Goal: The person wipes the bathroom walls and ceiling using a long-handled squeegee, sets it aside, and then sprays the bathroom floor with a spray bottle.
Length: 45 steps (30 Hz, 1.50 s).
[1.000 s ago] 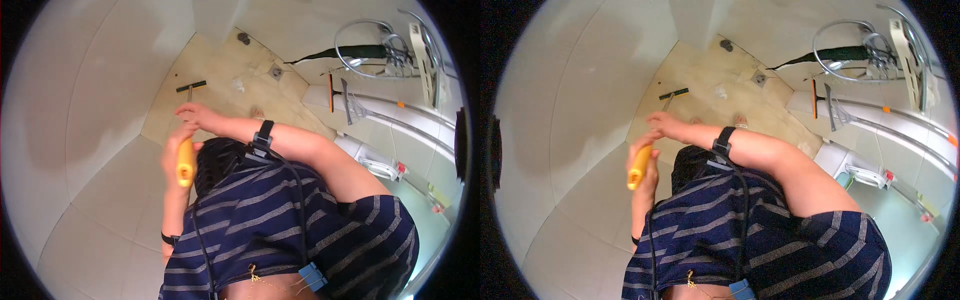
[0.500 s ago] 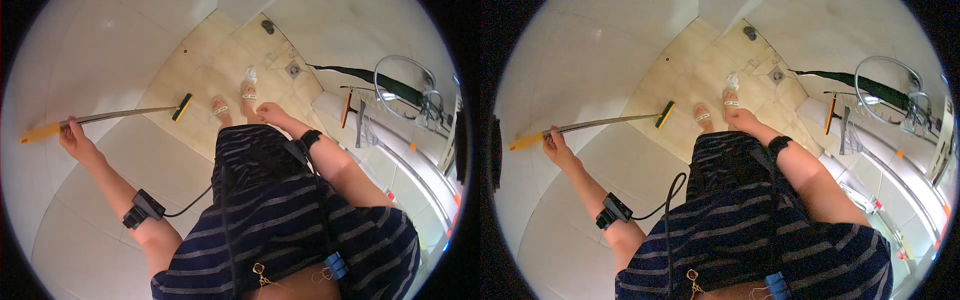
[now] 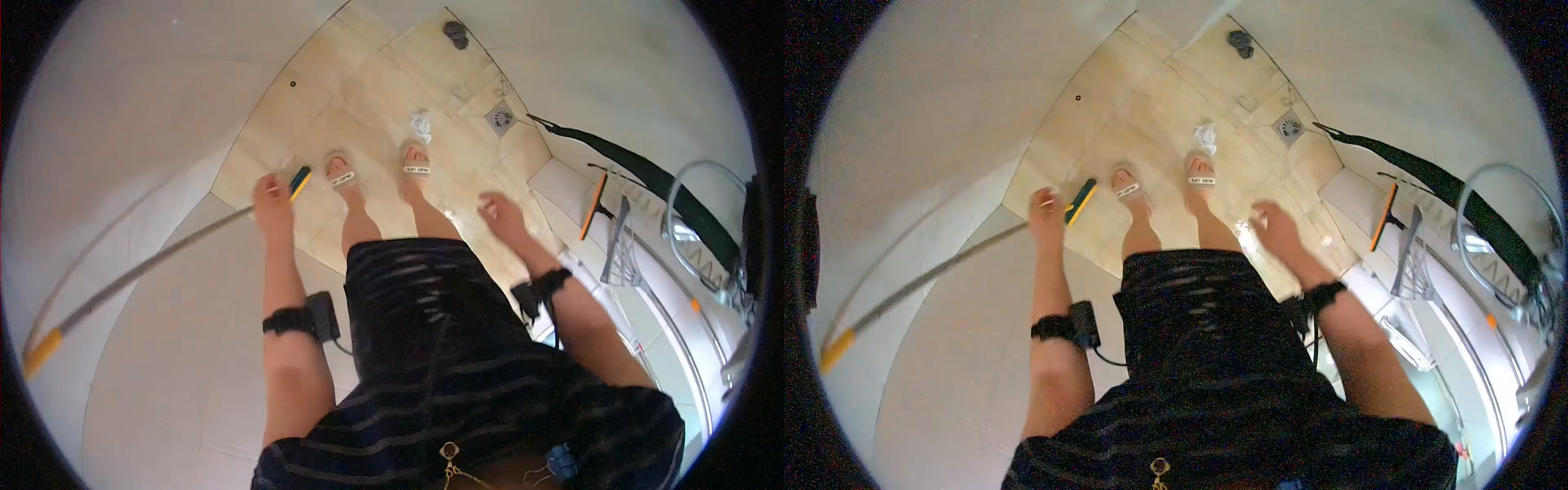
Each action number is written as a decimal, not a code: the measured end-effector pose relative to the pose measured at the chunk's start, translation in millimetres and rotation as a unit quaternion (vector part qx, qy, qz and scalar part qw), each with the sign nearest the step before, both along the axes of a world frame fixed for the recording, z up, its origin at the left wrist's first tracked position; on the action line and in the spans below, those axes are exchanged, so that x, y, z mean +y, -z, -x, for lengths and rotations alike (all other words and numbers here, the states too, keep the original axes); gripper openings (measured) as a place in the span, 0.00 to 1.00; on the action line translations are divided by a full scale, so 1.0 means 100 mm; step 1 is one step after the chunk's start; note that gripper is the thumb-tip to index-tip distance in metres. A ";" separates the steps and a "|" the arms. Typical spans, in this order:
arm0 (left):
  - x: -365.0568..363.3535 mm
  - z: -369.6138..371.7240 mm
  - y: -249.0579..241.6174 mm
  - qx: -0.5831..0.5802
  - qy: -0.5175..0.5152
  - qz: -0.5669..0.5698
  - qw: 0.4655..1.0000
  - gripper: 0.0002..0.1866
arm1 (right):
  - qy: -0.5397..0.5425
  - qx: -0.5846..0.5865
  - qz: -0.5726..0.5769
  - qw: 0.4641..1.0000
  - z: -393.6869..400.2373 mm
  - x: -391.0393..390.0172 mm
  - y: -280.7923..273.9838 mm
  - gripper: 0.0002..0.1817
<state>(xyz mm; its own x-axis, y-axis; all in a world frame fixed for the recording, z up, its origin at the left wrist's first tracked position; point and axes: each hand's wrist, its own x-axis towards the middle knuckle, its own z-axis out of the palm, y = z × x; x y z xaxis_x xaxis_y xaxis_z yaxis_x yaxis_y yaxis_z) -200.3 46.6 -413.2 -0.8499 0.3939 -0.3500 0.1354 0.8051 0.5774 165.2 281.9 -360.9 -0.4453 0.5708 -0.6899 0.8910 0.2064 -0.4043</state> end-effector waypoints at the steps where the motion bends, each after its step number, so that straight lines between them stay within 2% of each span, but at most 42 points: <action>1: 0.09 -0.01 0.47 -0.037 0.061 0.004 0.997 0.13 | -0.013 0.025 -0.003 1.000 -0.02 -0.19 0.05 0.16; 2: 0.19 0.06 0.90 -0.072 0.098 0.021 0.992 0.13 | -0.044 0.074 -0.049 0.995 -0.03 -0.39 0.13 0.15; 3: 0.28 0.14 1.33 -0.107 0.135 0.040 0.984 0.14 | -0.046 0.069 -0.018 0.996 0.04 -0.51 0.18 0.15; 4: 0.36 0.25 1.79 -0.111 0.134 0.044 0.984 0.14 | -0.081 0.094 -0.035 0.992 0.10 -0.61 0.29 0.16; 6: 0.46 0.56 2.66 -0.059 0.193 0.097 0.975 0.16 | -0.095 0.103 -0.025 0.990 0.17 -0.72 0.49 0.17; 7: 0.55 0.72 2.99 -0.044 0.195 0.121 0.972 0.17 | -0.105 0.064 -0.021 0.992 0.24 -0.72 0.53 0.17; 8: 0.70 0.88 3.22 -0.028 0.198 0.144 0.969 0.18 | -0.114 0.025 -0.017 0.993 0.32 -0.68 0.57 0.16; 9: 0.84 1.00 3.42 -0.013 0.179 0.168 0.969 0.18 | -0.094 0.049 -0.029 0.994 0.39 -0.60 0.62 0.15; 12: 1.27 1.23 3.83 0.030 0.120 0.240 0.963 0.21 | 0.006 0.115 -0.076 0.990 0.39 -0.34 0.74 0.11; 13: 1.38 1.26 3.95 0.029 0.121 0.235 0.964 0.21 | 0.009 0.113 -0.088 0.990 0.36 -0.25 0.77 0.10; 15: 1.44 1.31 4.18 0.118 0.106 0.260 0.953 0.17 | 0.008 0.104 -0.100 0.990 0.35 -0.12 0.79 0.10; 17: 1.39 1.35 4.30 0.095 0.103 0.254 0.957 0.15 | 0.014 0.093 -0.095 0.991 0.38 -0.07 0.82 0.11; 20: 1.36 1.26 4.23 0.092 0.132 0.267 0.950 0.09 | 0.049 0.094 -0.114 0.988 0.36 -0.14 0.78 0.12; 22: 1.22 1.10 4.20 0.045 0.168 0.261 0.950 0.09 | 0.017 0.080 -0.082 0.993 0.38 -0.19 0.69 0.11; 23: 1.18 0.93 4.12 0.054 0.181 0.249 0.950 0.09 | 0.028 0.072 -0.081 0.994 0.43 -0.23 0.66 0.11; 25: 1.00 0.50 4.02 -0.002 0.250 0.175 0.952 0.08 | 0.061 0.082 -0.072 0.992 0.52 -0.37 0.57 0.11; 26: 1.00 0.25 3.80 -0.107 0.260 0.183 0.942 0.07 | 0.082 0.094 -0.051 0.991 0.54 -0.45 0.50 0.11; 27: 1.15 -0.03 3.21 -0.219 0.240 0.177 0.929 0.06 | 0.091 0.098 -0.061 0.989 0.54 -0.52 0.43 0.11; 28: 1.02 -0.33 3.02 -0.232 0.239 0.116 0.936 0.08 | 0.098 0.100 -0.020 0.990 0.54 -0.60 0.39 0.09; 29: 0.93 -0.56 2.78 -0.279 0.297 0.059 0.911 0.10 | 0.104 0.103 0.019 0.989 0.52 -0.68 0.35 0.07; 30: 1.01 -0.73 2.24 -0.325 0.308 0.038 0.893 0.07 | 0.112 0.110 0.004 0.988 0.47 -0.77 0.35 0.07; 31: 1.13 -0.88 1.68 -0.361 0.307 0.057 0.879 0.05 | 0.210 0.079 0.104 0.969 0.41 -0.85 0.37 0.09; 32: 1.20 -0.98 1.17 -0.397 0.308 0.075 0.862 0.05 | 0.305 0.051 0.200 0.930 0.37 -0.89 0.33 0.11; 34: 1.17 -1.02 0.46 -0.550 0.220 -0.036 0.805 0.05 | 0.441 0.081 0.241 0.861 0.37 -0.72 0.12 0.12; 36: 1.14 -0.96 -0.16 -0.541 0.279 -0.069 0.790 0.05 | 0.515 0.153 0.210 0.817 0.32 -0.40 -0.29 0.13; 37: 1.15 -0.89 -0.53 -0.543 0.286 -0.065 0.787 0.06 | 0.563 0.213 0.189 0.776 0.30 -0.23 -0.60 0.13; 38: 1.20 -0.81 -0.89 -0.542 0.293 -0.058 0.785 0.06 | 0.603 0.276 0.169 0.729 0.26 -0.07 -0.94 0.13; 40: 1.34 -0.71 -1.46 -0.534 0.349 -0.092 0.765 0.06 | 0.677 0.396 0.151 0.602 0.11 0.17 -1.56 0.11; 41: 1.38 -0.68 -1.79 -0.530 0.373 -0.110 0.754 0.06 | 0.675 0.415 0.138 0.594 0.03 0.28 -1.81 0.11; 42: 1.46 -0.67 -2.24 -0.521 0.391 -0.115 0.750 0.06 | 0.710 0.461 0.135 0.516 -0.05 0.34 -1.96 0.10; 43: 1.62 -0.73 -2.81 -0.536 0.418 -0.178 0.712 0.03 | 0.736 0.503 0.137 0.432 -0.13 0.39 -2.10 0.09; 44: 1.76 -0.80 -3.32 -0.547 0.444 -0.237 0.669 0.02 | 0.742 0.503 0.140 0.420 -0.16 0.47 -2.22 0.09; 45: 1.84 -0.90 -3.68 -0.510 0.505 -0.277 0.639 0.02 | 0.747 0.505 0.142 0.409 -0.12 0.59 -2.40 0.08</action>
